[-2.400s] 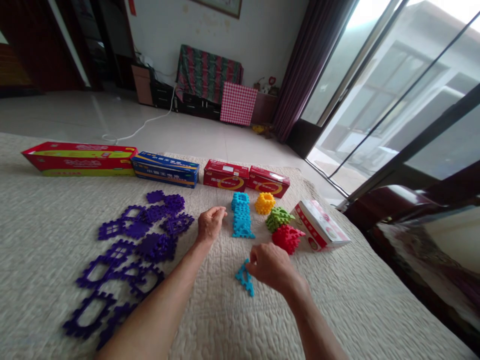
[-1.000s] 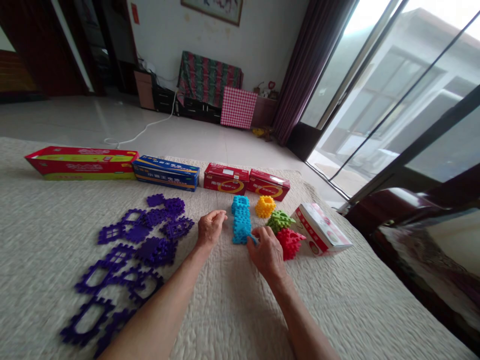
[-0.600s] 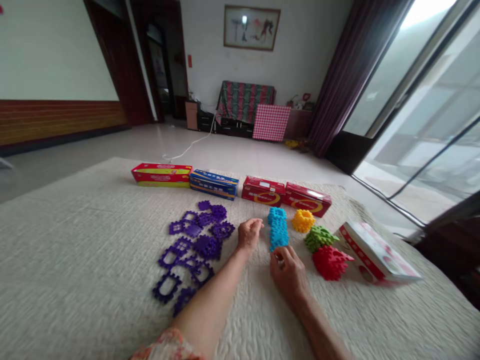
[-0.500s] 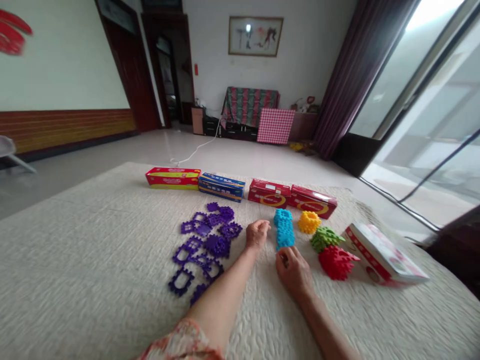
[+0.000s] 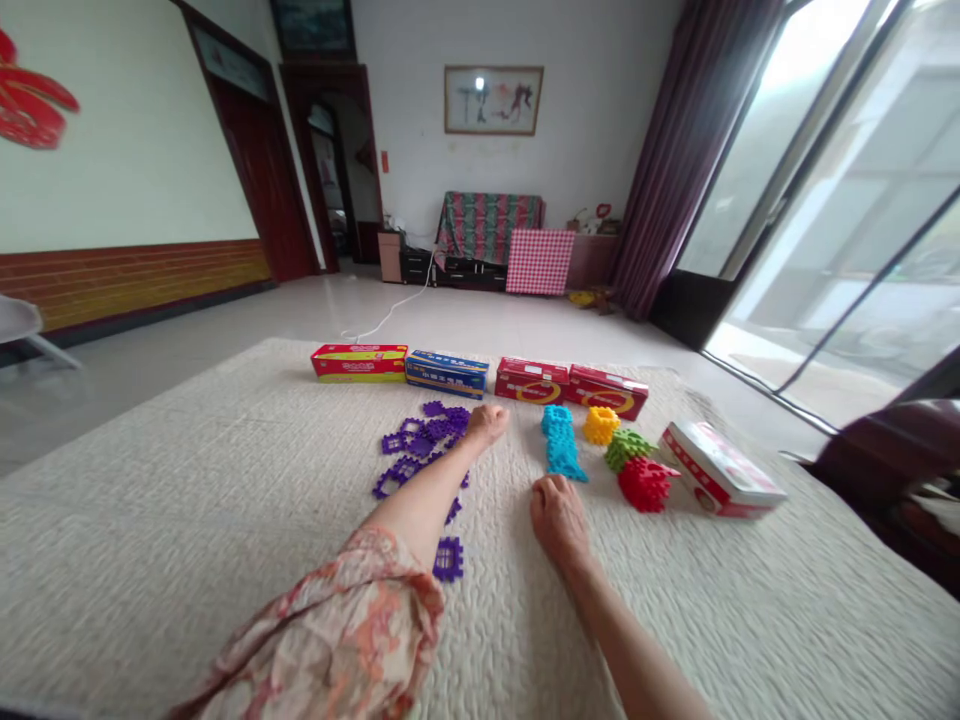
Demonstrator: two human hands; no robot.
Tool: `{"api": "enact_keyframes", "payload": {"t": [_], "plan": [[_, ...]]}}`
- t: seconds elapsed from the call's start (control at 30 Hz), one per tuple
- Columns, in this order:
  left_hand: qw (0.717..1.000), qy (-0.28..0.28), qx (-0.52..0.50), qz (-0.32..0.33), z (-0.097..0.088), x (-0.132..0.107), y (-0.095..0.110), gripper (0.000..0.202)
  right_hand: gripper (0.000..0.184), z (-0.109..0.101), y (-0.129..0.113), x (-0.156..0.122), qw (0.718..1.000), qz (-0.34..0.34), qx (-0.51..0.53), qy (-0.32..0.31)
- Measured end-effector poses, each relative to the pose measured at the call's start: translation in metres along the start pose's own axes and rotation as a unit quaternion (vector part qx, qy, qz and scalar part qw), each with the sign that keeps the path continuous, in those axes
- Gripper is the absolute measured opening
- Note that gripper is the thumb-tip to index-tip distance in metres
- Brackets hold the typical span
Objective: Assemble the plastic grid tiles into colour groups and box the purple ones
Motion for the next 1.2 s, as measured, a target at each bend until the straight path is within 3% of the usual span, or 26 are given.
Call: {"api": "enact_keyframes", "payload": {"t": [0.17, 0.3, 0.4, 0.5, 0.57, 0.7, 0.83, 1.0, 1.2], "plan": [[0.996, 0.088, 0.026, 0.009, -0.062, 0.012, -0.023, 0.031, 0.021, 0.001, 0.002, 0.0, 1.0, 0.004, 0.003, -0.006], [0.984, 0.154, 0.084, 0.015, -0.116, 0.01, -0.055, 0.024, 0.022, -0.001, 0.001, 0.0, 1.0, 0.003, 0.006, -0.003], [0.976, 0.174, 0.129, 0.015, -0.152, 0.012, -0.078, 0.019, 0.021, -0.002, 0.0, 0.001, 1.0, -0.004, 0.009, -0.003], [0.973, 0.162, 0.167, -0.003, -0.169, 0.021, -0.096, 0.016, 0.02, -0.002, 0.0, 0.001, 1.0, -0.002, 0.007, -0.001], [0.972, 0.14, 0.186, -0.011, -0.167, 0.028, -0.103, 0.016, 0.02, -0.002, 0.0, 0.002, 1.0, 0.001, 0.004, -0.001], [0.972, 0.084, 0.22, 0.004, -0.141, 0.032, -0.104, 0.024, 0.019, 0.0, 0.001, 0.003, 1.0, 0.0, -0.001, 0.002], [0.964, 0.045, 0.261, 0.035, -0.121, 0.018, -0.097, 0.03, 0.018, 0.002, 0.003, 0.002, 1.0, -0.002, 0.001, 0.008], [0.953, 0.004, 0.294, 0.068, -0.111, 0.002, -0.081, 0.027, 0.017, 0.002, 0.004, 0.0, 1.0, -0.002, 0.009, 0.02], [0.944, 0.03, 0.317, 0.087, -0.104, 0.03, -0.063, 0.035, 0.016, 0.003, 0.006, 0.001, 0.999, 0.007, 0.023, 0.024]]}}
Point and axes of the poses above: each hand's wrist, its own x-axis towards the middle knuckle, its own z-axis out of the palm, y = z × x, the point moved 6 cm from there along x, towards the middle knuckle, and after that the axes turned 6 degrees about y, right-handed, at the moved point
